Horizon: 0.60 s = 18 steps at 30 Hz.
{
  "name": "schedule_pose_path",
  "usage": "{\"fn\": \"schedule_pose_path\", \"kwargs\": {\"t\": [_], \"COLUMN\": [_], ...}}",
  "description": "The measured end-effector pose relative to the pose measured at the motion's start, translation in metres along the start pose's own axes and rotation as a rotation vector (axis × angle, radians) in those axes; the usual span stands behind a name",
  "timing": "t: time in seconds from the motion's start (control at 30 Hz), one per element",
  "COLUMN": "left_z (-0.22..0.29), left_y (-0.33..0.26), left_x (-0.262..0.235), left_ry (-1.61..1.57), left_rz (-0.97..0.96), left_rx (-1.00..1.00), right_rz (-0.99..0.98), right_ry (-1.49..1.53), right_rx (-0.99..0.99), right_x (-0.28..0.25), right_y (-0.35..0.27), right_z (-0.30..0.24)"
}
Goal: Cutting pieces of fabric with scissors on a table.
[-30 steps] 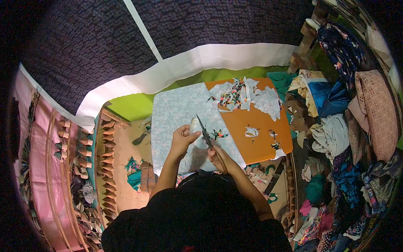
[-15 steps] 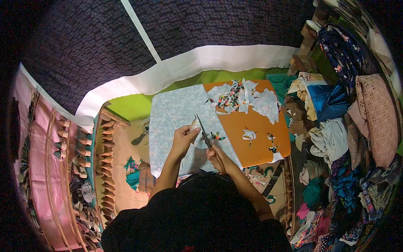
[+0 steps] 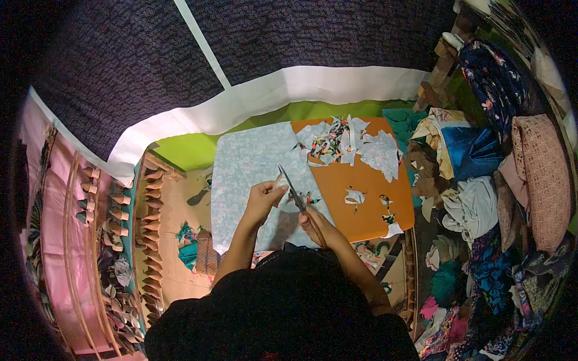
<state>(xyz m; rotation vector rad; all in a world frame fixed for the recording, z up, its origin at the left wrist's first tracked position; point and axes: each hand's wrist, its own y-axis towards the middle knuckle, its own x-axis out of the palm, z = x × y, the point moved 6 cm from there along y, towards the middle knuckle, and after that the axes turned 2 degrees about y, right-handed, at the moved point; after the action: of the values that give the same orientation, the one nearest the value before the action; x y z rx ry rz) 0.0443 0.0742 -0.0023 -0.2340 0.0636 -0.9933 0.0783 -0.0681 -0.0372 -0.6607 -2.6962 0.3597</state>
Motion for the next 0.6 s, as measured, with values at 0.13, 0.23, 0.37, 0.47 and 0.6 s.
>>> {"fn": "schedule_pose_path", "kwargs": {"t": [0.13,0.23,0.37,0.47,0.6], "left_z": [0.003,0.001,-0.005,-0.001,-0.003], "left_y": [0.0,0.002,0.002,0.0,0.001], "left_x": [0.0,-0.001,-0.001,0.003,-0.003], "left_ry": [0.003,0.018,0.079,0.061,0.104], "left_rz": [-0.017,-0.039,-0.095,-0.096,-0.095], "left_rx": [-0.026,-0.02,-0.002,-0.028,-0.044], "right_rz": [-0.082,-0.081,-0.054,-0.046,-0.048], "right_ry": [0.225,-0.023,-0.128,-0.127,0.14], "right_rx": [-0.008,-0.121,-0.064,-0.001,0.107], "right_x": [0.008,0.003,0.001,-0.01,-0.006], "right_y": [-0.005,-0.006,-0.011,-0.005,-0.007], "right_z": [-0.009,-0.01,-0.023,-0.011,-0.004]}}
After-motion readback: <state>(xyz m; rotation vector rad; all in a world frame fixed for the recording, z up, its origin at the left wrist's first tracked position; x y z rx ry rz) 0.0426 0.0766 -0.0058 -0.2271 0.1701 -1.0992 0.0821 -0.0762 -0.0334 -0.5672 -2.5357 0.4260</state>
